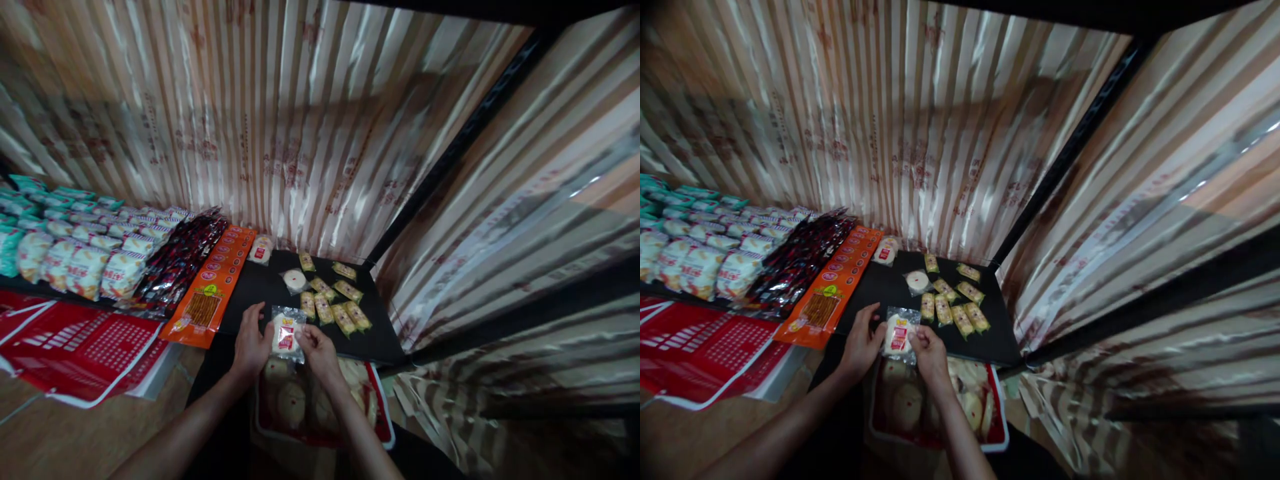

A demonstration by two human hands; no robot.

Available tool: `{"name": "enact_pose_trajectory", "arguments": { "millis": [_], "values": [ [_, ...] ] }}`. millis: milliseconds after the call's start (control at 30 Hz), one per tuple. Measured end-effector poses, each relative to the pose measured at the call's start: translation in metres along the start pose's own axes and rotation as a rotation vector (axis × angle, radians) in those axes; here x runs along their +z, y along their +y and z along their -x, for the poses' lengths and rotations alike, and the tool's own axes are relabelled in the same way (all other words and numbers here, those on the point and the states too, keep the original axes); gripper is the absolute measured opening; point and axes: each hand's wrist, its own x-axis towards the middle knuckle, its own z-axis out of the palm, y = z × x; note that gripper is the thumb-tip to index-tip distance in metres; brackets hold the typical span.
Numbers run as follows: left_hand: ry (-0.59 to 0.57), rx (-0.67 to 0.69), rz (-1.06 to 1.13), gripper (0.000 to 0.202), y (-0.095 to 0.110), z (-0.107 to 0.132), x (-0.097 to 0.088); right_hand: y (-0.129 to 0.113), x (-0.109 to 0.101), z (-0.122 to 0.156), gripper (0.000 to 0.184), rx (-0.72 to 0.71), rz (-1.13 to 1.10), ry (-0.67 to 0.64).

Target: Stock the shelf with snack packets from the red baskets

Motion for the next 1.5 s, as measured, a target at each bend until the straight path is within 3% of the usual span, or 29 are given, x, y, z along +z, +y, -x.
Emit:
{"name": "enact_pose_trajectory", "arguments": {
  "millis": [200, 433, 600, 767, 1067, 1500],
  "values": [
    [-0.052, 0.141, -0.217, 0.042, -0.015, -0.021, 0.000, 0.003, 0.034, -0.058, 0.030, -0.059, 0.149, 0.033],
    [-0.124, 0.127, -0.376, 0.053, -0.032, -0.064, -0.004, 0.007, 0.067, -0.115, 0.022, -0.070, 0.372, 0.059],
    [-0.244, 0.092, -0.448, 0.057, -0.045, -0.103, -0.004, 0.004, 0.084, -0.155, 0.020, -0.066, 0.577, 0.116],
    [-0.343, 0.003, -0.487, 0.059, -0.053, -0.135, 0.001, 0.002, 0.098, -0.189, 0.018, -0.056, 0.646, 0.125],
    [-0.293, 0.048, -0.508, 0.057, -0.067, -0.160, 0.014, 0.001, 0.110, -0.222, 0.014, -0.049, 0.810, 0.176],
    [-0.252, 0.075, -0.537, 0.052, -0.059, -0.178, 0.025, -0.003, 0.112, -0.241, 0.014, -0.100, 0.935, 0.206]
  ]
}}
